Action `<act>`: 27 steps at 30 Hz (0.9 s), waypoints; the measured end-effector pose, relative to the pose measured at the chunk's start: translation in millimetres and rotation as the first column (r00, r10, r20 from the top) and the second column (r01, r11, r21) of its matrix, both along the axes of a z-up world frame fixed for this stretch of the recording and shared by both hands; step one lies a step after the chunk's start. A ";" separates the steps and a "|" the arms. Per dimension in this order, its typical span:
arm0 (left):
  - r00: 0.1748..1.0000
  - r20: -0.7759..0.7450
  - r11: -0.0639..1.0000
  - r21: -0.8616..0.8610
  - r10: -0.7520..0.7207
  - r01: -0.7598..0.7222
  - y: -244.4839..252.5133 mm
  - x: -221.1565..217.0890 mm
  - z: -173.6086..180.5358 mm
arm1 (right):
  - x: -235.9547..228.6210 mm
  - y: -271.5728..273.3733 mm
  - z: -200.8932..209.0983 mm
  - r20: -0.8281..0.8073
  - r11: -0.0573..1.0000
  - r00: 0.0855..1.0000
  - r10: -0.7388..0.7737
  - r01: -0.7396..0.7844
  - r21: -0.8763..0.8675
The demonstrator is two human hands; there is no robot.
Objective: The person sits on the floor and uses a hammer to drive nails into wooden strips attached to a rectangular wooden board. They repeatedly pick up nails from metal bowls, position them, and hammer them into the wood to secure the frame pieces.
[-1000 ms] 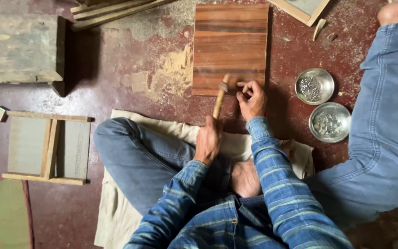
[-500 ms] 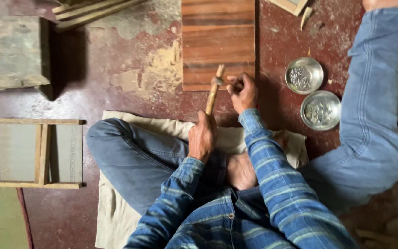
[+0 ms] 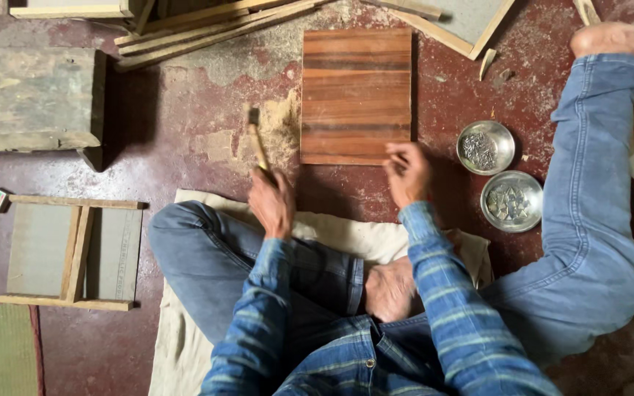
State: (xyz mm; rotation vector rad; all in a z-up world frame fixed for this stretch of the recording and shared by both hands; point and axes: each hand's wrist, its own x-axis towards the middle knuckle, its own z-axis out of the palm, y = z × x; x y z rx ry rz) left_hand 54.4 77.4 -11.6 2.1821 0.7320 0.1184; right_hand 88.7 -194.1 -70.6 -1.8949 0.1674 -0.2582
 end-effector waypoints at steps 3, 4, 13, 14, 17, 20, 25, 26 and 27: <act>0.995 0.094 0.972 0.233 0.023 -0.044 4.4 8.8 -9.0 | -10.2 -18.8 0.9 0.057 0.988 0.989 -0.137 0.141 -0.070; 0.992 0.123 0.955 0.286 0.037 -0.071 4.2 10.7 -10.2 | -9.4 -21.1 1.0 0.091 0.982 0.982 -0.164 0.171 -0.080; 0.940 0.191 0.937 0.262 -0.284 0.230 -16.7 14.6 -20.1 | -12.2 -28.8 -18.1 0.000 0.961 0.995 -0.095 0.091 -0.263; 0.940 0.150 0.935 0.235 -0.306 0.267 -23.8 19.1 -26.5 | -17.9 -28.1 -20.2 -0.017 0.967 0.994 -0.107 0.100 -0.233; 0.945 0.118 0.935 0.228 -0.304 0.272 -41.3 47.0 -43.4 | -9.4 -27.6 -15.2 -0.035 0.982 0.991 -0.128 0.122 -0.148; 0.963 0.136 0.959 0.196 -0.234 0.206 -42.4 54.9 -52.2 | -12.1 -26.6 -0.5 -0.123 0.981 0.981 -0.152 0.164 0.099; 0.983 0.167 0.671 -0.720 -0.082 0.178 -36.0 12.7 -38.5 | -13.3 -21.0 41.0 -0.343 0.442 0.934 -0.097 0.349 0.826; 0.982 0.154 0.603 -0.776 -0.107 0.187 -37.3 -12.1 -33.7 | -20.1 -20.6 51.5 -0.332 0.457 0.936 -0.120 0.349 0.818; 0.976 0.165 0.531 -0.819 -0.143 0.216 -36.9 -28.7 -27.8 | -19.9 -20.6 63.1 -0.299 0.463 0.942 -0.151 0.334 0.821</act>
